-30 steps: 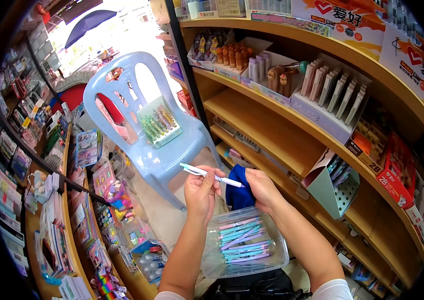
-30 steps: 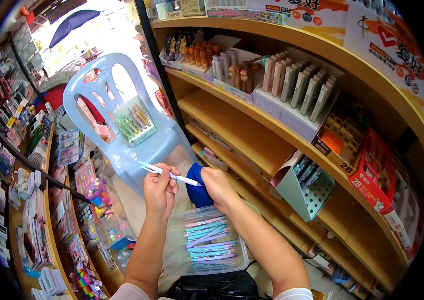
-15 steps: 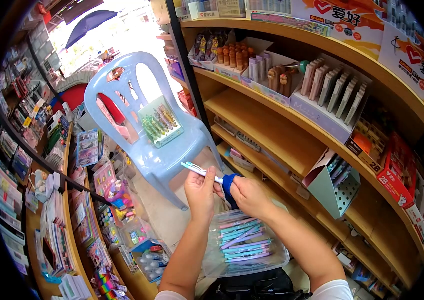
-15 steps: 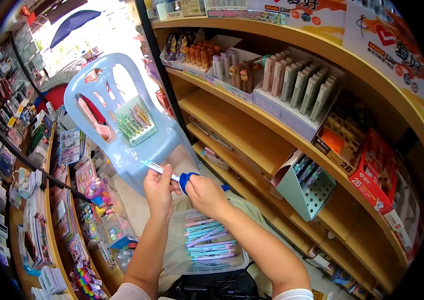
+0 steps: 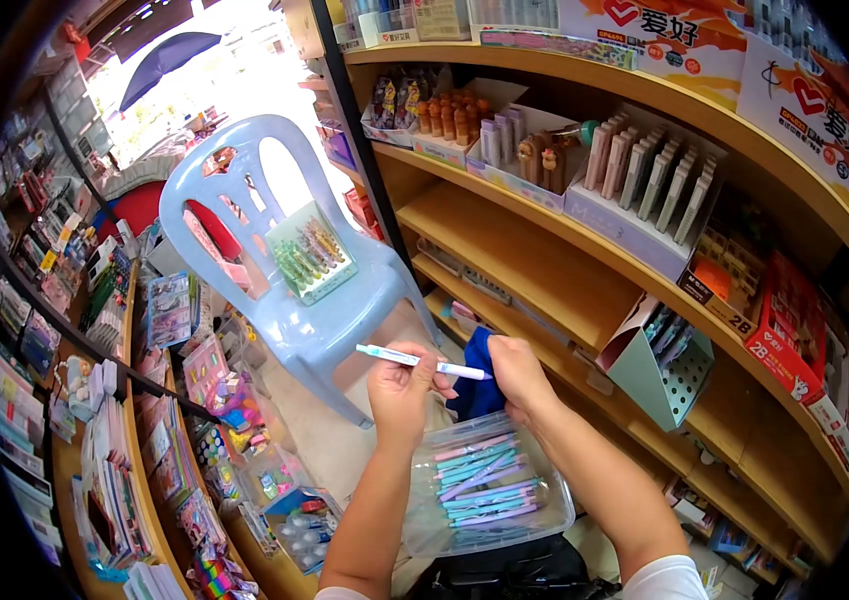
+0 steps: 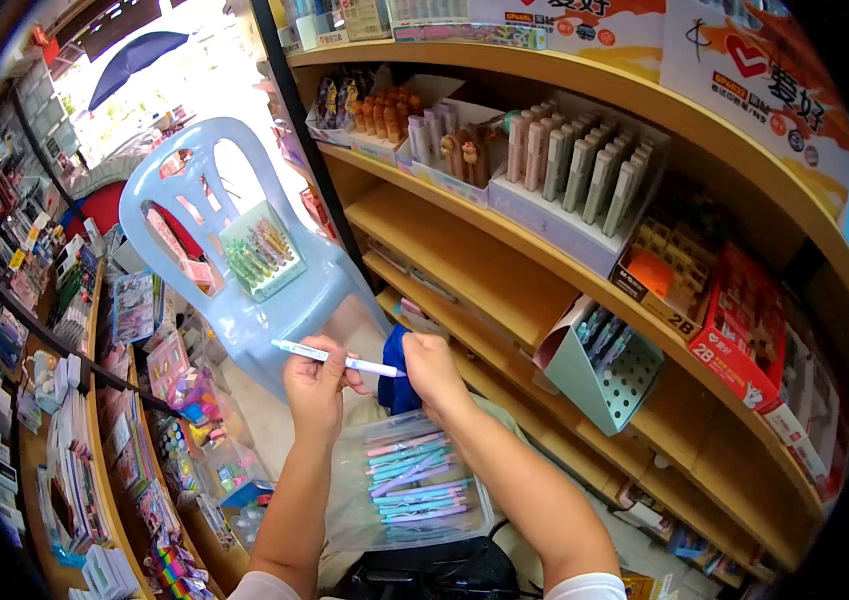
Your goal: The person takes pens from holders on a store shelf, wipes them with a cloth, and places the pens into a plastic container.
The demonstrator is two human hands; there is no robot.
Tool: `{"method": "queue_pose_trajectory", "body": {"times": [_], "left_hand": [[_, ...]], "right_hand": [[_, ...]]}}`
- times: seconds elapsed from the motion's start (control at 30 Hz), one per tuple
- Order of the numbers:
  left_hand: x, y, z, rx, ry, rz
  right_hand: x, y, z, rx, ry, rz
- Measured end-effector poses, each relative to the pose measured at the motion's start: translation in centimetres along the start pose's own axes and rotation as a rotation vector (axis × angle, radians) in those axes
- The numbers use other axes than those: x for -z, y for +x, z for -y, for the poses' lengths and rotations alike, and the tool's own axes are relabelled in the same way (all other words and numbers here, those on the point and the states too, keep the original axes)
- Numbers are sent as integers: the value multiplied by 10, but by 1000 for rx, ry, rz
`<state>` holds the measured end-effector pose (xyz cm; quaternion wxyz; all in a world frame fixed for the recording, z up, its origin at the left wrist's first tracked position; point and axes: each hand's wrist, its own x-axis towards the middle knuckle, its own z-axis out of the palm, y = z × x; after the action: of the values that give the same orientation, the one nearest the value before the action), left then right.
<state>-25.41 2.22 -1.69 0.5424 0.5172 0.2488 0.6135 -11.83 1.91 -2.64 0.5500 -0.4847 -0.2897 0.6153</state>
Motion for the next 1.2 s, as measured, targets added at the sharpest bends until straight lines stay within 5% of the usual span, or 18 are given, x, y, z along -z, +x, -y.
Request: {"method": "queue_pose_trajectory", "body": {"times": [0.27, 0.4, 0.5, 0.6, 0.9, 1.0, 1.2], "left_hand": [[8, 4, 4, 74, -114, -133], [9, 6, 7, 80, -109, -220], [9, 6, 7, 104, -85, -259], [7, 4, 6, 117, -31, -239], [-6, -5, 4, -171, 180, 155], [-6, -4, -1, -50, -27, 15], [3, -1, 3, 2, -62, -107]], "right_hand": [[-7, -7, 4, 35, 28, 85], [0, 1, -14, 230, -313, 294], [-9, -12, -5, 623, -674, 271], [-10, -10, -11, 637, -710, 171], [-1, -3, -6, 152, -201, 70], [0, 2, -6, 101, -119, -65], [-1, 0, -2, 94, -17, 21]]}}
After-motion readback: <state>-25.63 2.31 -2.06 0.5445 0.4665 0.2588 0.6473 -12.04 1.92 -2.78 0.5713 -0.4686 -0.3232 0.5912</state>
